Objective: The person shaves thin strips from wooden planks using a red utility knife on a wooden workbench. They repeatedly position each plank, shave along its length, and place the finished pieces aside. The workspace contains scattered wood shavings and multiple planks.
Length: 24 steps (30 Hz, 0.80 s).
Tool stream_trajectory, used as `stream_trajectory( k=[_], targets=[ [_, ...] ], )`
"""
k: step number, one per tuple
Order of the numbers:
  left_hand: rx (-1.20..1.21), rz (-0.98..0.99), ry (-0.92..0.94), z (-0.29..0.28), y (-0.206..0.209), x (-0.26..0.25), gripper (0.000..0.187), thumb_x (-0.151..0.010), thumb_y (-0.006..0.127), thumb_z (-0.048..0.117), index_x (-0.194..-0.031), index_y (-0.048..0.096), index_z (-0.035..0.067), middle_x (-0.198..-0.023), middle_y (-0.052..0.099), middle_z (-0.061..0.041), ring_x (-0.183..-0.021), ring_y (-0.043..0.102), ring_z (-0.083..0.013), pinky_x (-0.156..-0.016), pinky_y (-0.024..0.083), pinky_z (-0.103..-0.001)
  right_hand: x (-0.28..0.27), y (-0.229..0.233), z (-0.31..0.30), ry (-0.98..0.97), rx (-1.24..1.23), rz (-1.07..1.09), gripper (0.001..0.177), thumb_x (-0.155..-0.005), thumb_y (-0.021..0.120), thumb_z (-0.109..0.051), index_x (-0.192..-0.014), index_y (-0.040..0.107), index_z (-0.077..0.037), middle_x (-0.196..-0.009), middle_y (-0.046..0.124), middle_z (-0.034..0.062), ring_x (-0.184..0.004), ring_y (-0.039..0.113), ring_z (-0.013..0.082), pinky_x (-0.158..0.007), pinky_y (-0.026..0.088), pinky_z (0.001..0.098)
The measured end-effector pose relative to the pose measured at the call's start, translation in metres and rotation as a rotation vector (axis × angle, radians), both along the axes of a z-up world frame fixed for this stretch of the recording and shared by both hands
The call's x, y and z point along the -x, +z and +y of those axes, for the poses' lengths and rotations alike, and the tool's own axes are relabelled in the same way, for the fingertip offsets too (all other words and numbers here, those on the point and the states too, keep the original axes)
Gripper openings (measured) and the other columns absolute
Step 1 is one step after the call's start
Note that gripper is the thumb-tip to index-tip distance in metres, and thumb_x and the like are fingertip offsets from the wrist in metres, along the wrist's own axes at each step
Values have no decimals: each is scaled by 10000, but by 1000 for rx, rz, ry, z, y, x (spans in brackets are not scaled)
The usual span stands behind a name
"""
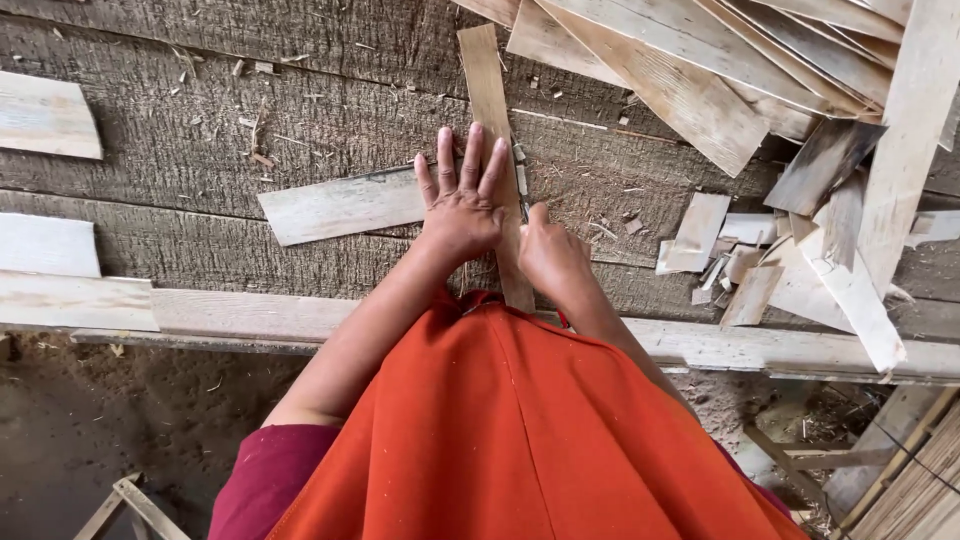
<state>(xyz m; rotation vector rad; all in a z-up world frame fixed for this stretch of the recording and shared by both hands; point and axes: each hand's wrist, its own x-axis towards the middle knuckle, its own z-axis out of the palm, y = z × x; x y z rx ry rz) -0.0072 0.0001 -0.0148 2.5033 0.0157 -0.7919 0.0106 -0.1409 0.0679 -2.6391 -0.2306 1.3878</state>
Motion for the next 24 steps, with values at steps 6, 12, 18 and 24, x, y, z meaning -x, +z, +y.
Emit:
stream_trajectory(
  k=[6,12,18,24],
  targets=[
    [4,5,5,0,5,0,876,-1006,546,462,-1684,20,281,-1712,-206,-75,-1467,-323,-457,-1118,-231,-683,17,0,-22,-31,64,68,344,-1038,331,-334,-1227,419,-60,-963,718,278,-952,707,502,-849,518,632],
    [20,-55,-33,9,6,5,938,-996,617,485,-1689,30,249,-1718,-177,-101,-1502,-254,-482,-1163,-152,-708,30,-12,-6,-142,-110,-191,559,-872,729,-346,-1210,375,-75,-1091,643,291,-967,678,527,-853,514,685],
    [18,-208,20,26,-3,10,1026,-860,819,275,-1643,208,18,-1709,-116,-176,-1582,-38,-387,-1252,78,-607,12,-21,-40,-252,9,-541,452,-881,719,-177,-1210,448,-28,-1029,616,235,-767,716,390,-667,626,526],
    [36,-368,65,18,-7,14,721,-788,663,24,-1478,459,76,-1643,270,-162,-1548,29,-407,-1182,-21,-686,5,-56,-48,-194,-265,-825,453,-937,742,-172,-1214,434,11,-1055,541,229,-821,704,477,-687,626,597]
  ],
)
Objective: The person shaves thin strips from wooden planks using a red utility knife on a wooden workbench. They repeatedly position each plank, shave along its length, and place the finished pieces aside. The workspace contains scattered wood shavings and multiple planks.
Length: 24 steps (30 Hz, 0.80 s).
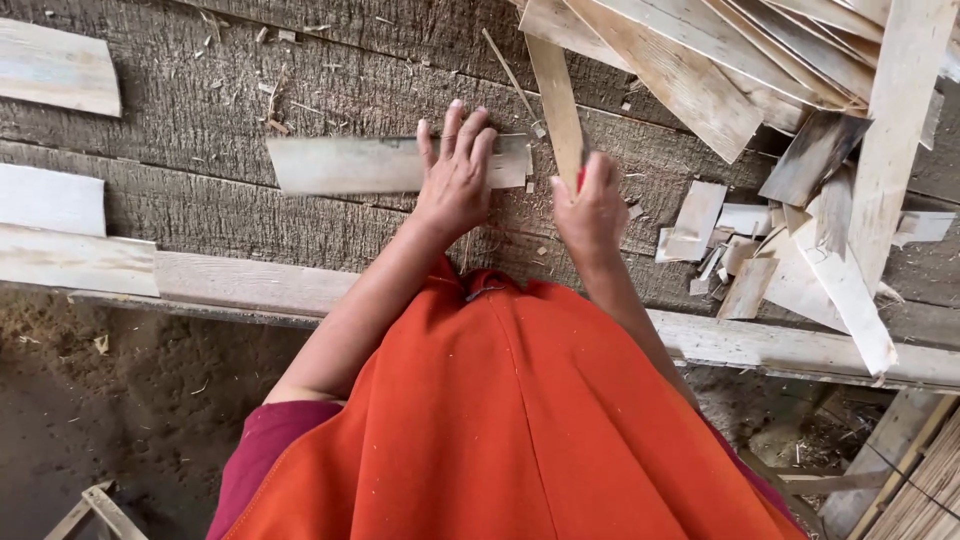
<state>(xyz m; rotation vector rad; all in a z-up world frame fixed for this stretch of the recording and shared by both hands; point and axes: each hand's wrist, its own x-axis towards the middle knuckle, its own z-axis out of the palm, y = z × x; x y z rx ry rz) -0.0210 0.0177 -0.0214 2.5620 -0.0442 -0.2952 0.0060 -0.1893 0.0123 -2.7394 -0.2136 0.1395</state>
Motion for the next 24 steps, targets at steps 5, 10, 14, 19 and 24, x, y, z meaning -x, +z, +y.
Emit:
stream_trajectory(
  k=[5,10,14,19,24],
  targets=[
    [21,-153,-81,-10,9,5,822,-596,597,-107,-1374,506,143,-1418,473,-101,-1459,228,-365,-1172,-62,-703,-10,12,31,99,-292,233,368,-916,743,-40,-1186,493,-51,-932,623,151,-749,709,344,-663,597,484],
    [10,-407,196,-5,-20,16,887,-663,624,-63,-1489,431,195,-1593,241,-147,-1503,105,-442,-1196,60,-672,-14,23,20,-67,-686,454,298,-860,731,-21,-1118,592,-73,-787,621,52,-537,637,145,-530,552,267],
    [207,-319,738,1,-5,16,799,-957,628,140,-1588,140,86,-1642,141,-164,-1524,237,-352,-1309,280,-534,-14,54,30,-397,-776,788,259,-899,667,37,-1089,544,-89,-803,573,11,-597,594,93,-595,562,200],
    [854,-178,939,0,2,11,828,-979,618,95,-1593,67,21,-1654,209,-296,-1518,316,-426,-1283,275,-456,-2,48,27,-439,-798,802,248,-902,680,32,-1065,540,-90,-810,555,10,-579,569,87,-554,535,185],
    [1066,-142,1024,-6,-45,13,475,-967,653,57,-1381,430,121,-1084,745,-220,-910,762,-345,-646,681,-444,10,36,19,92,-315,284,439,-910,827,-237,-1220,569,-64,-1092,609,181,-1001,655,342,-843,545,495]
  ],
)
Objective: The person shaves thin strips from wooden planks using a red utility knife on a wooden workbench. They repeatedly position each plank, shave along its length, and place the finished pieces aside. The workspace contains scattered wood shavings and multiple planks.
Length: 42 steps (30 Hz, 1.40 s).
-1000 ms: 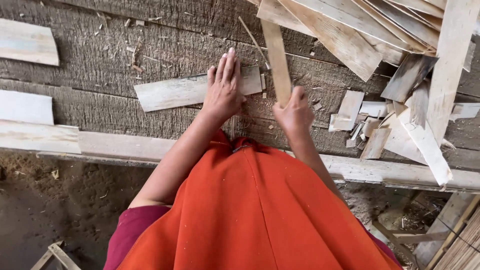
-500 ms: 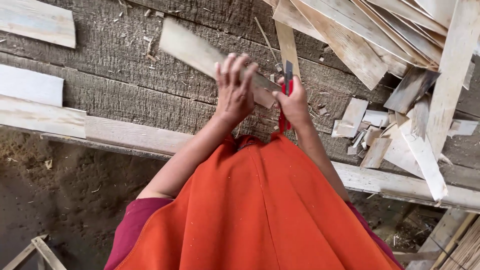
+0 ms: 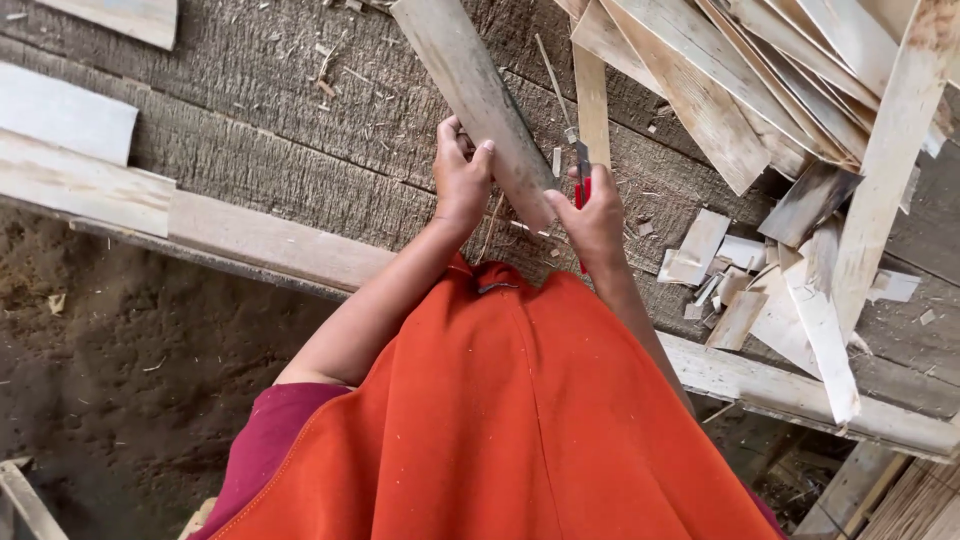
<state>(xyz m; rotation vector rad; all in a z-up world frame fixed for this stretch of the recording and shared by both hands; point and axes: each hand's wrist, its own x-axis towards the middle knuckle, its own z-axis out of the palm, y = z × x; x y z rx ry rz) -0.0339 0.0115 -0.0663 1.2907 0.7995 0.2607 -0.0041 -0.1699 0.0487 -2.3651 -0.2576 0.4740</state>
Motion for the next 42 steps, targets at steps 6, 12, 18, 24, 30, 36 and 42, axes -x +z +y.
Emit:
stream_trajectory(
  k=[6,12,18,24,30,36,42],
  targets=[
    [149,-52,-5,-7,34,26,378,-986,623,120,-1300,421,59,-916,721,-160,-731,688,-200,-589,688,-385,12,5,28,278,284,-129,855,-769,886,-411,-1443,438,-136,-1299,488,108,-1051,666,413,-858,577,630],
    [-317,287,-206,5,38,67,341,-955,647,521,-1131,719,238,-934,786,-25,-944,763,-232,-807,627,-422,13,-7,30,271,337,-66,884,-761,840,-435,-1483,404,-169,-1338,445,89,-1055,673,445,-914,554,637],
    [-174,69,-53,27,53,97,198,-1007,604,329,-1050,744,194,-781,784,-22,-708,746,-150,-644,597,-318,17,-12,43,372,213,-137,868,-737,870,-375,-1445,458,-88,-1320,482,128,-1172,616,428,-931,542,597],
    [18,-92,16,81,4,83,241,-1024,612,257,-1125,656,43,-855,724,-105,-730,711,-168,-591,613,-278,27,-7,117,398,209,-134,901,-706,859,-332,-1468,445,-87,-1358,472,108,-1186,609,404,-945,543,589],
    [-3,-148,-5,206,15,74,223,-1015,604,214,-1038,666,1,-821,724,-141,-683,717,-186,-581,588,-272,16,5,247,352,290,-127,887,-672,813,-331,-1460,445,-158,-1359,410,50,-1172,621,395,-907,571,596],
    [-55,-176,-26,320,54,48,274,-1027,605,198,-1224,633,9,-949,738,-100,-765,657,-141,-698,577,-294,-23,7,360,299,179,-243,823,-703,755,-219,-1456,446,-96,-1305,436,124,-1108,640,451,-878,578,603],
    [-691,-32,-110,394,23,12,313,-976,635,205,-1289,652,203,-1210,706,-17,-1136,678,-254,-999,458,-405,-102,6,416,212,263,-306,806,-682,722,-157,-1441,465,-68,-1362,428,95,-1124,652,413,-865,591,577]
  ],
)
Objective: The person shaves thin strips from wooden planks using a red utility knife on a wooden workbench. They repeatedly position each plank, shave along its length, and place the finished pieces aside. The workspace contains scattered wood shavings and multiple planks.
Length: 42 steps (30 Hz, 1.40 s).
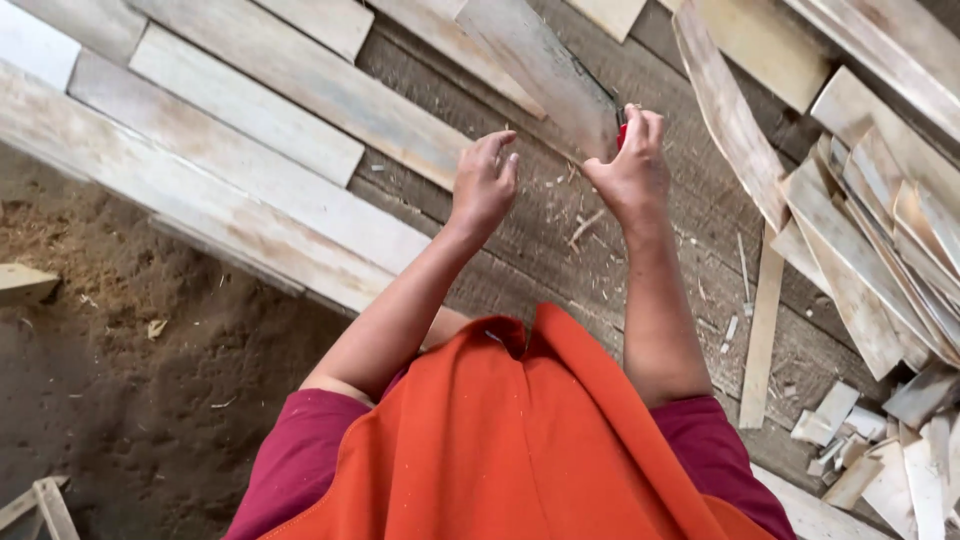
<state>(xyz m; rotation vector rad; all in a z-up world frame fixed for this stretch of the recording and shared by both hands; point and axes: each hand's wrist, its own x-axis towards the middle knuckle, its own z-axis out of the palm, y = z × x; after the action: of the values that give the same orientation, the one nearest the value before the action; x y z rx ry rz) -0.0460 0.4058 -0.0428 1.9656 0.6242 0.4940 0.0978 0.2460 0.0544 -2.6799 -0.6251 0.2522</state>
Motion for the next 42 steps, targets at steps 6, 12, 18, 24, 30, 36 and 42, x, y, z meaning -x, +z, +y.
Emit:
stream_trajectory(
  k=[6,12,18,24,30,36,42],
  targets=[
    [-333,102,163,48,17,-38,428,-917,693,159,-1339,619,173,-1481,508,-53,-1361,437,-353,-1011,444,-508,-61,-21,42,2,81,-70,790,-680,737,-196,-1429,503,-102,-1384,453,59,-1115,659,411,-860,585,598],
    [-522,484,64,90,5,-83,717,-1006,564,197,-1640,230,190,-1716,-60,-21,-1569,-139,-293,-1261,-117,-614,-62,35,102,-148,231,280,713,-837,691,-92,-1484,392,-79,-1520,365,58,-1169,547,228,-880,568,327],
    [-638,576,-10,125,-8,-121,637,-1129,414,448,-1657,148,212,-1700,-130,22,-1518,-246,-309,-1160,-256,-654,-80,21,108,-94,325,275,702,-851,688,-172,-1482,389,-112,-1547,366,65,-1029,619,226,-750,573,316],
    [-643,639,-81,125,-6,-134,634,-1115,272,612,-1645,167,279,-1687,-151,-34,-1493,-264,-359,-1118,-270,-691,-90,12,111,-46,345,243,682,-864,668,-223,-1480,392,-129,-1533,387,33,-1037,605,203,-734,579,313],
    [-708,596,-43,123,-19,-134,668,-1136,353,625,-1669,174,266,-1706,-120,-42,-1518,-235,-354,-1138,-260,-686,-97,-9,103,-13,361,225,746,-871,683,-270,-1523,352,-117,-1586,326,67,-983,630,206,-682,561,322],
    [-618,500,-31,121,-9,-131,602,-1179,419,560,-1685,315,251,-1723,-4,-34,-1546,-146,-338,-1155,-232,-655,-83,-18,65,-303,114,129,431,-938,698,-88,-1316,512,2,-1333,503,145,-1186,600,368,-964,577,489],
    [-426,634,-94,122,15,-136,675,-1136,265,580,-1679,301,180,-1705,6,-49,-1489,-176,-368,-1099,-202,-728,-66,-19,54,-541,152,247,732,-918,780,-327,-1439,427,47,-1218,453,105,-950,621,237,-826,645,300]
  ],
)
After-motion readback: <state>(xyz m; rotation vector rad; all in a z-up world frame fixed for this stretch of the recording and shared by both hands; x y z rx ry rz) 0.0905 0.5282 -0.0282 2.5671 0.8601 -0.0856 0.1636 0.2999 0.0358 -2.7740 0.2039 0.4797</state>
